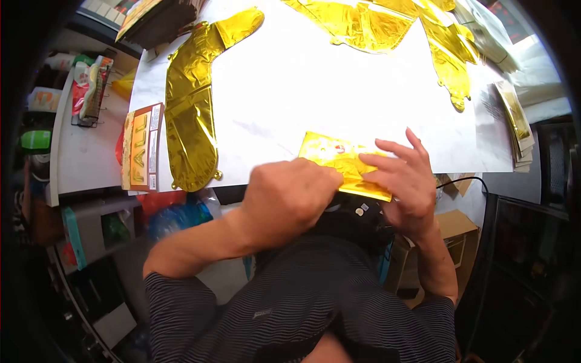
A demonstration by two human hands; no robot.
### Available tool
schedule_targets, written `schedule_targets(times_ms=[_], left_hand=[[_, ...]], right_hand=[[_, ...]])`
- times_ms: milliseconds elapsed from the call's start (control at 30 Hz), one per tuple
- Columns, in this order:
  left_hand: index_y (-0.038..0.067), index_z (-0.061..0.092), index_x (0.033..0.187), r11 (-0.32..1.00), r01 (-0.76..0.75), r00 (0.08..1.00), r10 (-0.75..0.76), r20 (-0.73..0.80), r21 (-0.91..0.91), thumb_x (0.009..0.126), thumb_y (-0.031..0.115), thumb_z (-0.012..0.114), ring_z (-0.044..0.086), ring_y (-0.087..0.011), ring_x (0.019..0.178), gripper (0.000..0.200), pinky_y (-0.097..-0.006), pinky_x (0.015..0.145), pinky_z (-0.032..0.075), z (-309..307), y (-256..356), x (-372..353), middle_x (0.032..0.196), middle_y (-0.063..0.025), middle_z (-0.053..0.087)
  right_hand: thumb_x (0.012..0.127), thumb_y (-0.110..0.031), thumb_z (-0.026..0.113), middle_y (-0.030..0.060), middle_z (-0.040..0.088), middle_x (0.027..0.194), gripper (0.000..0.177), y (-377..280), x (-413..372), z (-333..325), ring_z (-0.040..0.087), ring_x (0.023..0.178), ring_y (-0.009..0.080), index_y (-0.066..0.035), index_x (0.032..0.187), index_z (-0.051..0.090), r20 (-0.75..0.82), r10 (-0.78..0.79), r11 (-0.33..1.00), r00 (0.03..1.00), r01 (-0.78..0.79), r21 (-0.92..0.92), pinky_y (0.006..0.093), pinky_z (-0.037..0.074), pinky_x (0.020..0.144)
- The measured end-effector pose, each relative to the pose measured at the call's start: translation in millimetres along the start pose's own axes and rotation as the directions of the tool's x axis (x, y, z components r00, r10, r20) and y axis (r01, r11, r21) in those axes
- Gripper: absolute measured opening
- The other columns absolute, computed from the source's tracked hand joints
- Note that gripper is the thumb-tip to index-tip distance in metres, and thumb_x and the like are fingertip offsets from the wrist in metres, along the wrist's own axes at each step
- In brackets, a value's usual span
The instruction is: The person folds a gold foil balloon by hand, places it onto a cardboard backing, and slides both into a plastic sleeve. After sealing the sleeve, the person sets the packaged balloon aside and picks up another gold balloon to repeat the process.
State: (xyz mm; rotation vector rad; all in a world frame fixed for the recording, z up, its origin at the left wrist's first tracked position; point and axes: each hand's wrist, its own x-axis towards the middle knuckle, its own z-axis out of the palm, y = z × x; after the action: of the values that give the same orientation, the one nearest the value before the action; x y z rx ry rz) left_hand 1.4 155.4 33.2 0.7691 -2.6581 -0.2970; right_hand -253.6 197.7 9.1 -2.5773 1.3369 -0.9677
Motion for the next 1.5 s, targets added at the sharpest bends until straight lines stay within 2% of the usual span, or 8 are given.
schedule_targets(times_ms=[67, 133, 233, 400, 533, 633, 1300, 1500], left_hand=[[-0.001, 0.074, 0.097, 0.937, 0.054, 0.974, -0.126, -0.191, -0.346, 0.083, 0.006, 0.076, 0.071, -0.0225, 0.066, 0.015, -0.0301, 0.060, 0.055, -11.7, -11.8, 13.3, 0.079, -0.0122, 0.074], [-0.003, 0.077, 0.103, 0.476, 0.466, 0.862, -0.435, 0.261, -0.746, 0.093, 0.015, 0.078, 0.068, -0.0098, 0.064, 0.020, -0.0246, 0.059, 0.053, -48.4, -14.1, 32.0, 0.081, -0.0083, 0.077], [-0.002, 0.077, 0.094, 0.057, 0.554, 0.759, -0.445, 0.476, -0.830, 0.094, 0.020, 0.080, 0.061, -0.0048, 0.060, 0.023, -0.0210, 0.052, 0.046, -55.7, -25.7, 41.1, 0.075, -0.0025, 0.072], [0.002, 0.074, 0.086, -0.120, 0.568, 0.705, -0.440, 0.557, -0.814, 0.093, 0.022, 0.080, 0.054, -0.0056, 0.053, 0.023, -0.0219, 0.048, 0.041, -8.2, -39.0, 37.8, 0.067, 0.0005, 0.065], [0.002, 0.073, 0.085, -0.138, 0.609, 0.651, -0.476, 0.592, -0.781, 0.093, 0.021, 0.080, 0.056, -0.0051, 0.055, 0.022, -0.0219, 0.048, 0.042, 2.9, -34.6, 36.5, 0.068, 0.0012, 0.064], [0.002, 0.073, 0.084, -0.104, 0.623, 0.668, -0.445, 0.596, -0.775, 0.093, 0.022, 0.081, 0.056, -0.0050, 0.055, 0.023, -0.0217, 0.049, 0.042, 1.0, -32.7, 36.4, 0.068, 0.0015, 0.064], [0.001, 0.073, 0.080, 0.083, 0.668, 0.692, -0.434, 0.577, -0.739, 0.094, 0.025, 0.079, 0.056, -0.0050, 0.056, 0.028, -0.0211, 0.049, 0.042, 20.9, -40.0, 38.5, 0.070, -0.0013, 0.067], [-0.009, 0.061, 0.124, 0.178, 0.692, 0.719, -0.243, 0.651, -0.699, 0.091, 0.012, 0.080, 0.070, -0.0115, 0.075, 0.044, -0.0250, 0.067, 0.058, 3.6, -42.8, 36.5, 0.086, -0.0076, 0.073]], right_hand=[[0.082, -0.006, 0.071, 0.0137, 0.072, 0.129, 0.039, 0.6, 7.0, -10.3, 0.063, 0.130, 0.0331, -0.003, 0.121, 0.070, -0.099, 0.245, 0.939, 0.964, -0.211, 0.273, 0.0573, 0.036, 0.121], [0.092, -0.027, 0.076, 0.0265, 0.049, 0.154, 0.083, 4.3, 5.9, -8.1, 0.048, 0.145, 0.0325, 0.009, 0.155, 0.037, -0.121, 0.471, 0.676, 0.874, -0.270, 0.686, 0.0478, 0.034, 0.125], [0.097, -0.063, 0.064, 0.0264, 0.043, 0.159, 0.106, 1.8, 1.0, -9.9, 0.048, 0.145, 0.0335, 0.008, 0.162, 0.020, 0.073, 0.627, 0.252, 0.776, -0.291, 0.923, 0.0477, 0.038, 0.122], [0.101, -0.053, 0.065, 0.0144, 0.060, 0.144, 0.079, -28.6, -9.7, 17.1, 0.063, 0.122, 0.0187, 0.005, 0.151, 0.043, 0.339, 0.618, -0.260, 0.709, -0.223, 0.940, 0.0294, 0.056, 0.093], [0.103, -0.013, 0.068, 0.0091, 0.075, 0.111, 0.030, -39.9, -3.9, 22.4, 0.071, 0.088, 0.0110, 0.005, 0.127, 0.065, 0.389, 0.742, -0.214, 0.546, -0.358, 0.909, 0.0229, 0.055, 0.073], [0.103, -0.011, 0.068, 0.0103, 0.076, 0.110, 0.025, -37.1, -9.6, 23.5, 0.073, 0.087, 0.0128, 0.006, 0.123, 0.068, 0.359, 0.758, -0.165, 0.545, -0.372, 0.914, 0.0252, 0.058, 0.074], [0.097, -0.007, 0.076, 0.0128, 0.075, 0.116, 0.032, -39.2, -19.1, 39.0, 0.074, 0.098, 0.0178, 0.007, 0.125, 0.068, 0.399, 0.781, -0.181, 0.481, -0.437, 0.881, 0.0300, 0.060, 0.087], [0.098, -0.006, 0.074, 0.0128, 0.074, 0.118, 0.032, -36.7, -24.7, 45.4, 0.073, 0.103, 0.0188, 0.008, 0.126, 0.067, 0.376, 0.804, -0.200, 0.461, -0.386, 0.901, 0.0328, 0.059, 0.092]])
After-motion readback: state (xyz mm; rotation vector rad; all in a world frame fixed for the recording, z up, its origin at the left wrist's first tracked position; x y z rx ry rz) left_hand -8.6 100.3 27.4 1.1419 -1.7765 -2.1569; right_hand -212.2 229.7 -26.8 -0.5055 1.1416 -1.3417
